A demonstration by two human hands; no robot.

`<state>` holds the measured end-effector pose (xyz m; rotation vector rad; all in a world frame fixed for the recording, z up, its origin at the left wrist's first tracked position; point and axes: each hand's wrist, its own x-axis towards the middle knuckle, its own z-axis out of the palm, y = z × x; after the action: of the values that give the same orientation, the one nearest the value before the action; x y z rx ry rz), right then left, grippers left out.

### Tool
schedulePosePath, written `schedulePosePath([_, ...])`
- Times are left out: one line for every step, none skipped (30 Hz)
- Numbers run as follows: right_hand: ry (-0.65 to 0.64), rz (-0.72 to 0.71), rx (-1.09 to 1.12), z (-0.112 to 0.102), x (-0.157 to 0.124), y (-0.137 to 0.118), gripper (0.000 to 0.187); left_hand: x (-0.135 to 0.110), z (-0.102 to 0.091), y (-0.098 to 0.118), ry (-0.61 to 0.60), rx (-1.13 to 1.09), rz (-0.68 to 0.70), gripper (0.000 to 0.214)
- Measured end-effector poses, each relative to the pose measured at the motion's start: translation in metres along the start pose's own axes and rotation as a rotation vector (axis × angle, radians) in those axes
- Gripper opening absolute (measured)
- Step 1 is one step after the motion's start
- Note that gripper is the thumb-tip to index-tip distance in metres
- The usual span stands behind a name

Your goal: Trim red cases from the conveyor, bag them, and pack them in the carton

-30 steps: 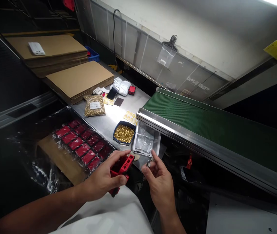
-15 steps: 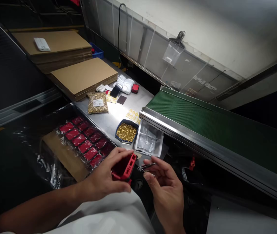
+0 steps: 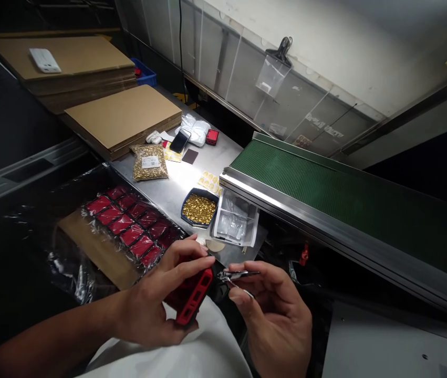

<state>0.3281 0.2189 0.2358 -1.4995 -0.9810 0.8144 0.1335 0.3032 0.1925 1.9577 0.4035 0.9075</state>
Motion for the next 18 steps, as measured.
schedulePosePath([-0.005,-0.005,-0.015,-0.0003,0.0001,-0.0001,0.031,0.0008,-0.0005,0.0002,-0.003,0.005,0.004,0.095])
schedulePosePath([-0.009,-0.008,-0.025,-0.0005,0.0004,-0.0002,0.030,0.0014,-0.0010,0.0003,-0.006,0.008,0.009,0.094])
schedulePosePath([-0.011,-0.010,-0.029,-0.0007,0.0008,-0.0001,0.030,0.0017,-0.0014,0.0004,-0.011,0.010,0.016,0.094])
schedulePosePath([-0.011,-0.013,-0.027,-0.0008,0.0012,0.0002,0.030,0.0019,-0.0018,0.0005,-0.017,0.011,0.020,0.093])
schedulePosePath([-0.012,-0.016,-0.023,-0.0009,0.0015,0.0004,0.029,0.0019,-0.0021,0.0006,-0.023,0.011,0.021,0.094])
schedulePosePath([-0.013,-0.020,-0.018,-0.0009,0.0019,0.0007,0.029,0.0019,-0.0025,0.0006,-0.028,0.011,0.018,0.094])
schedulePosePath([-0.017,-0.023,-0.015,-0.0009,0.0022,0.0010,0.028,0.0019,-0.0028,0.0005,-0.033,0.012,0.017,0.094])
schedulePosePath([-0.021,-0.023,-0.013,-0.0009,0.0025,0.0013,0.028,0.0018,-0.0031,0.0003,-0.035,0.015,0.018,0.095])
schedulePosePath([-0.024,-0.023,-0.011,-0.0010,0.0029,0.0014,0.027,0.0019,-0.0034,0.0001,-0.036,0.018,0.021,0.094])
schedulePosePath([-0.027,-0.020,-0.010,-0.0012,0.0032,0.0014,0.026,0.0021,-0.0037,-0.0002,-0.035,0.020,0.024,0.094])
schedulePosePath([-0.031,-0.017,-0.010,-0.0014,0.0036,0.0013,0.026,0.0023,-0.0039,-0.0006,-0.035,0.022,0.029,0.093])
schedulePosePath([-0.034,-0.017,-0.009,-0.0018,0.0039,0.0010,0.025,0.0027,-0.0042,-0.0008,-0.035,0.023,0.035,0.093])
schedulePosePath([-0.041,-0.018,-0.011,-0.0021,0.0043,0.0005,0.025,0.0032,-0.0045,-0.0011,-0.036,0.023,0.039,0.092])
schedulePosePath([-0.048,-0.023,-0.013,-0.0024,0.0045,-0.0002,0.025,0.0037,-0.0048,-0.0012,-0.039,0.023,0.044,0.092])
schedulePosePath([-0.055,-0.030,-0.018,-0.0026,0.0047,-0.0008,0.025,0.0043,-0.0051,-0.0012,-0.043,0.025,0.047,0.092])
schedulePosePath([-0.061,-0.037,-0.025,-0.0026,0.0047,-0.0014,0.025,0.0047,-0.0054,-0.0010,-0.048,0.026,0.051,0.092])
schedulePosePath([-0.063,-0.044,-0.032,-0.0025,0.0047,-0.0019,0.025,0.0051,-0.0057,-0.0007,-0.053,0.028,0.052,0.093])
schedulePosePath([-0.063,-0.049,-0.037,-0.0024,0.0045,-0.0021,0.024,0.0054,-0.0060,-0.0003,-0.056,0.028,0.052,0.094])
